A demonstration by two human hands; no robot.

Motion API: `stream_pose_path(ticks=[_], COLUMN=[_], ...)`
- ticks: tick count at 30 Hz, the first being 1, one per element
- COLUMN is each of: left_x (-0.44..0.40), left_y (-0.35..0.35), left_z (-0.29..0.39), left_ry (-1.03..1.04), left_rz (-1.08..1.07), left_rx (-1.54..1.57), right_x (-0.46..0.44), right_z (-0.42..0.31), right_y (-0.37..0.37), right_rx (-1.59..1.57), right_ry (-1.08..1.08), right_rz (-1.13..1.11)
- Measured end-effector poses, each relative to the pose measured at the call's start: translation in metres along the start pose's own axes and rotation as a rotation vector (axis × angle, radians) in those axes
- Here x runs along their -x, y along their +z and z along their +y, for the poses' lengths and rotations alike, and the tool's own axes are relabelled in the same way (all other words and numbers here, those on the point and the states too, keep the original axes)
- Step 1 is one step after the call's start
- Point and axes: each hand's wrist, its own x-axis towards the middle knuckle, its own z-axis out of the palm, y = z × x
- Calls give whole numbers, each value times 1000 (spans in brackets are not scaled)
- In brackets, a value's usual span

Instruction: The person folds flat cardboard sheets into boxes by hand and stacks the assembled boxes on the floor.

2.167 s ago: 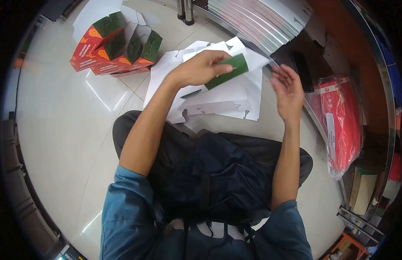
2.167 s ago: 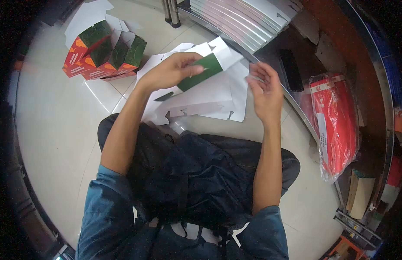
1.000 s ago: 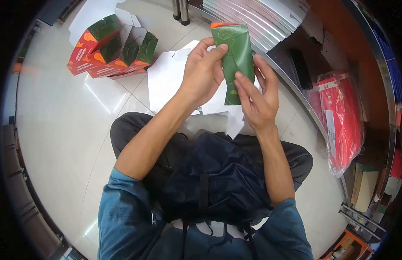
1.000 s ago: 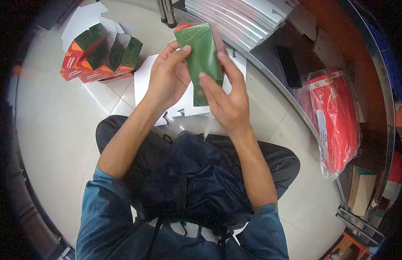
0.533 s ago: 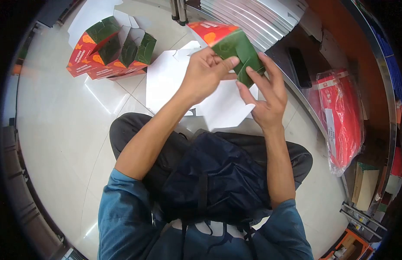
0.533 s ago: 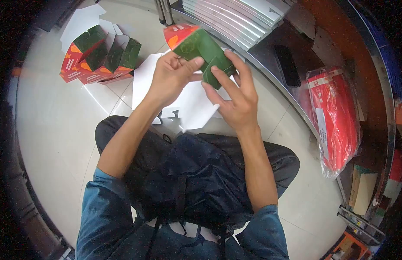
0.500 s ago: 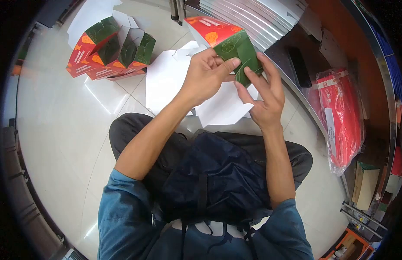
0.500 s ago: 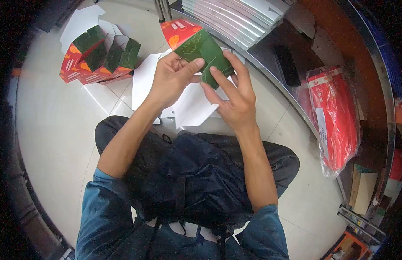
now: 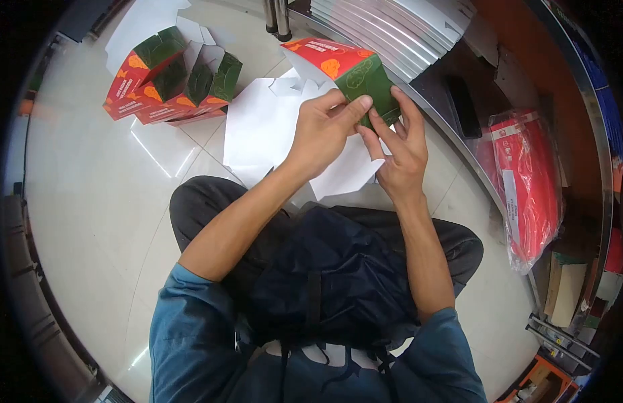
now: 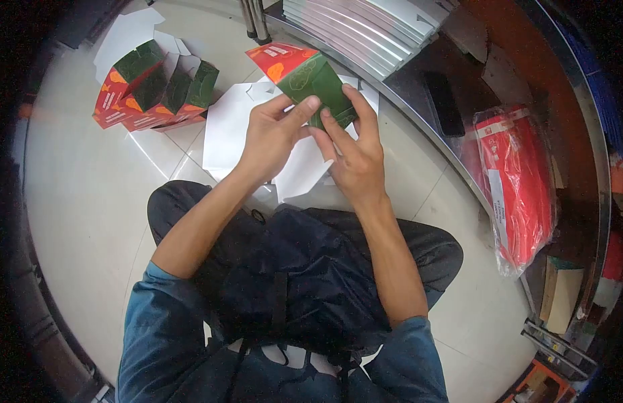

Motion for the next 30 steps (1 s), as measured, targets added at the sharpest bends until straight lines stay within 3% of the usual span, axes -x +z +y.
stream_pose_path(ticks=[7,10,11,14,16,17,18,20,21,24,26,27,30], left_x=[6,5,-1,-3,1,4,9,21,23,17,-13,-22,-23], left_y=[3,6,-1,-6,-12,-14,-13,-4,0,-3,-13,-13,-29], left_z=[-7,-8,-6,6,3,-5,-13,-32,-37,-46,-36,-11,2], left_ry=[-9,121,297,555,692,677,652,623,607,413,-205,-353,-212], left_rz=[-80,-147,-171,-73,-256,-450,-653,-811,-892,-584,-391,-257,-24], left_rx=[-23,-137,-390,-675,-1102,-1301,-1492,-1512,-1522,-996,176,485,347], right_x=[-1,1,3,6,-4,-12,-18,-25,-28,-17,-12,-14,-13], right_z=[9,12,16,26,28,27,26,25,18,35,28,16,7], right_y=[3,-1,-2,-6,-19,-32,-40,-53,-52,-62,-53,-49,-34], right_rx=[-59,-44,-139,-498,-833,-920,-802,-562,-442,-408,-361,-339,-264], right_ry=[-17,18,65,218,323,402,395,385,485,529,352,301,157], right_rz=[174,183,124,13,14,1,21,68,139,14,-116,-209,-316])
